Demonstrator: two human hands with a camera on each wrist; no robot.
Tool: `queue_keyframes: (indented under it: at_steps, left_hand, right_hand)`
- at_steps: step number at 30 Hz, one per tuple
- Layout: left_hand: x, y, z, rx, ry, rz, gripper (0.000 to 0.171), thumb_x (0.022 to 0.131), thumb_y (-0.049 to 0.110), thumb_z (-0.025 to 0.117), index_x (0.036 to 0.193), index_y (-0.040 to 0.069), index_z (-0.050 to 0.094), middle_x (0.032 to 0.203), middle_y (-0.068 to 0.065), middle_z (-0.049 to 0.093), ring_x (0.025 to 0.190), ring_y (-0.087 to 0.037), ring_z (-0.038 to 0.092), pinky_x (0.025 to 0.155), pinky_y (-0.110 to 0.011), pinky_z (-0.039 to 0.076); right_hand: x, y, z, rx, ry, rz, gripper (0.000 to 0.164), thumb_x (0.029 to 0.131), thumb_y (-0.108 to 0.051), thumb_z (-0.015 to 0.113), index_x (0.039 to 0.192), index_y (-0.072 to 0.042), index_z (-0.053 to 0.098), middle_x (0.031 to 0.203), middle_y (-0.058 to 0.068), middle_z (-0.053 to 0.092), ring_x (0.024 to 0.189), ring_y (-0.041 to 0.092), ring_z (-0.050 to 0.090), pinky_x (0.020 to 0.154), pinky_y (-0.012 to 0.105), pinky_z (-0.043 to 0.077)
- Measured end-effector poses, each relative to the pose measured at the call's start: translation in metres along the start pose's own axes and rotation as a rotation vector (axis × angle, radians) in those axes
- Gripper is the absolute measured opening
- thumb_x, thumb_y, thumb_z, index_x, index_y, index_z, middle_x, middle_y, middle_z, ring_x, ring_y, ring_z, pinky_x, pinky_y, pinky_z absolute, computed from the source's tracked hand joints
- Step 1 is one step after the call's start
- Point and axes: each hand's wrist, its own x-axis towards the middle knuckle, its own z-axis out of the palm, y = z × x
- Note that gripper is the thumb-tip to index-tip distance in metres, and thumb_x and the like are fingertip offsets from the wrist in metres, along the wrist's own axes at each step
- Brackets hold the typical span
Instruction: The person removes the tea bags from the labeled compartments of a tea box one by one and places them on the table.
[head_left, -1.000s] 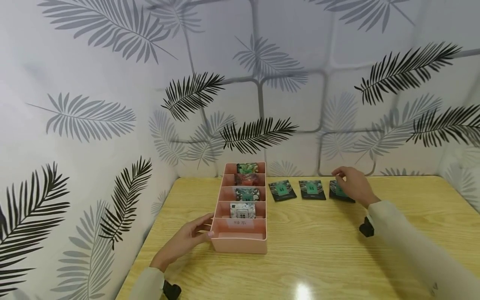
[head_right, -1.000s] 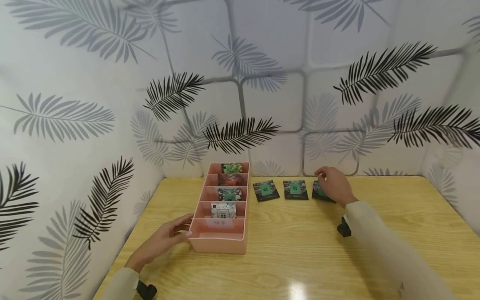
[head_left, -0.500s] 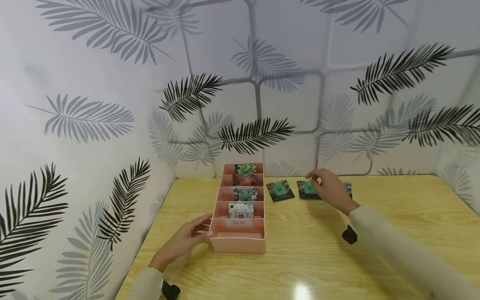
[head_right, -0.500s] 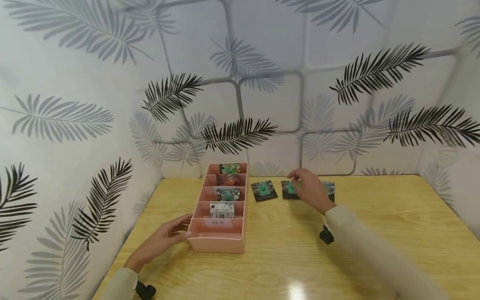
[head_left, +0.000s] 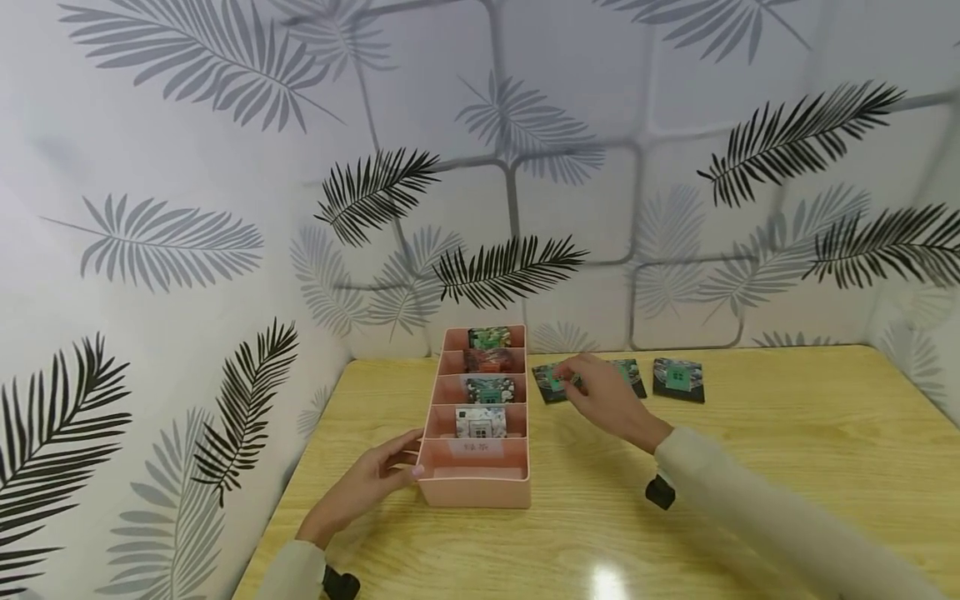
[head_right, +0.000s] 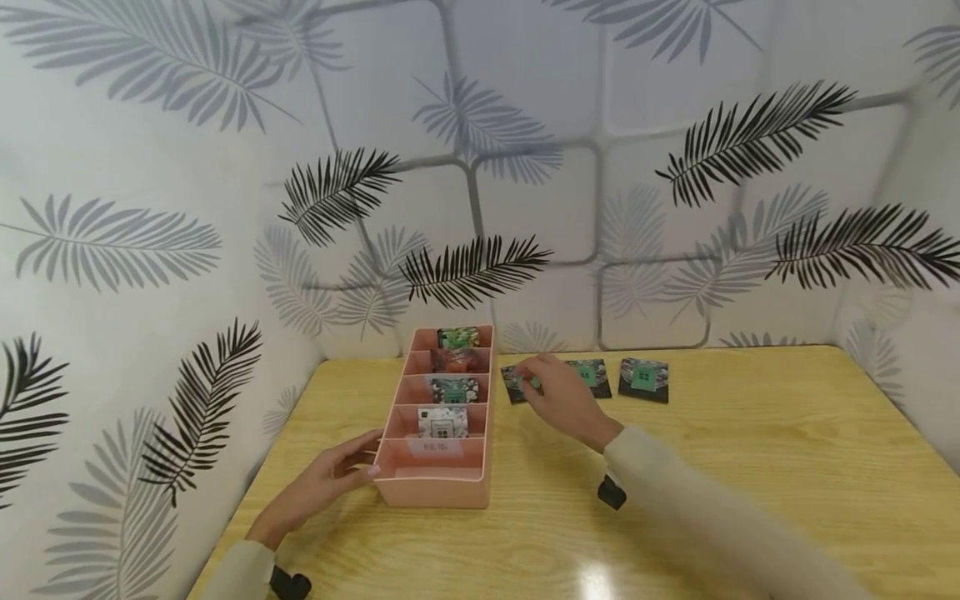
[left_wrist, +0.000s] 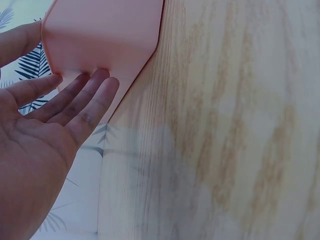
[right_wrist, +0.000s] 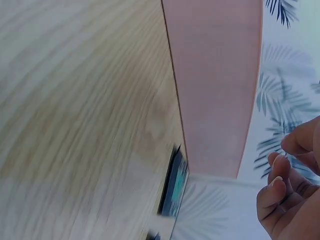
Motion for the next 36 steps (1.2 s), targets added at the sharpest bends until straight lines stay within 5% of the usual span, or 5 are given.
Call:
queue_keyframes:
  at_steps: [5, 17, 26, 36]
  left_hand:
    - [0.0, 0.001, 0.0, 0.003, 0.001, 0.014, 0.066, 0.106, 0.025, 0.062, 0.162, 0.01, 0.032, 0.148, -0.017, 0.051, 0.132, -0.036, 0.052, 0.097, -0.028, 0.053]
    - [-0.002, 0.0, 0.0, -0.002, -0.002, 0.029, 0.066, 0.106, 0.024, 0.062, 0.162, 0.009, 0.032, 0.149, -0.017, 0.05, 0.133, -0.037, 0.051, 0.097, -0.029, 0.053]
    - [0.001, -0.002, 0.0, 0.01, 0.004, 0.016, 0.064, 0.106, 0.025, 0.061, 0.162, 0.011, 0.033, 0.149, -0.016, 0.051, 0.133, -0.036, 0.052, 0.098, -0.028, 0.052]
    - [0.0, -0.001, 0.0, -0.005, 0.002, 0.017, 0.064, 0.106, 0.023, 0.061, 0.162, 0.011, 0.032, 0.149, -0.016, 0.051, 0.133, -0.036, 0.051, 0.098, -0.028, 0.052]
  right_hand:
    - [0.003, -0.02, 0.01, 0.025, -0.014, -0.038, 0.016, 0.102, -0.011, 0.066, 0.116, -0.013, 0.072, 0.111, 0.001, 0.068, 0.083, 0.01, 0.061, 0.068, 0.032, 0.053]
    - [0.008, -0.047, 0.031, 0.021, -0.069, -0.095, 0.013, 0.1, -0.02, 0.072, 0.112, -0.014, 0.072, 0.099, -0.004, 0.066, 0.064, 0.005, 0.047, 0.058, 0.027, 0.043]
    - [0.009, -0.059, 0.042, -0.041, -0.163, -0.092, 0.016, 0.098, -0.014, 0.072, 0.114, -0.012, 0.07, 0.095, -0.005, 0.069, 0.086, 0.012, 0.067, 0.074, 0.035, 0.056]
    - [0.013, -0.064, 0.049, -0.085, -0.203, -0.058, 0.016, 0.098, -0.014, 0.073, 0.113, -0.012, 0.071, 0.089, -0.002, 0.073, 0.067, 0.006, 0.063, 0.06, 0.026, 0.052]
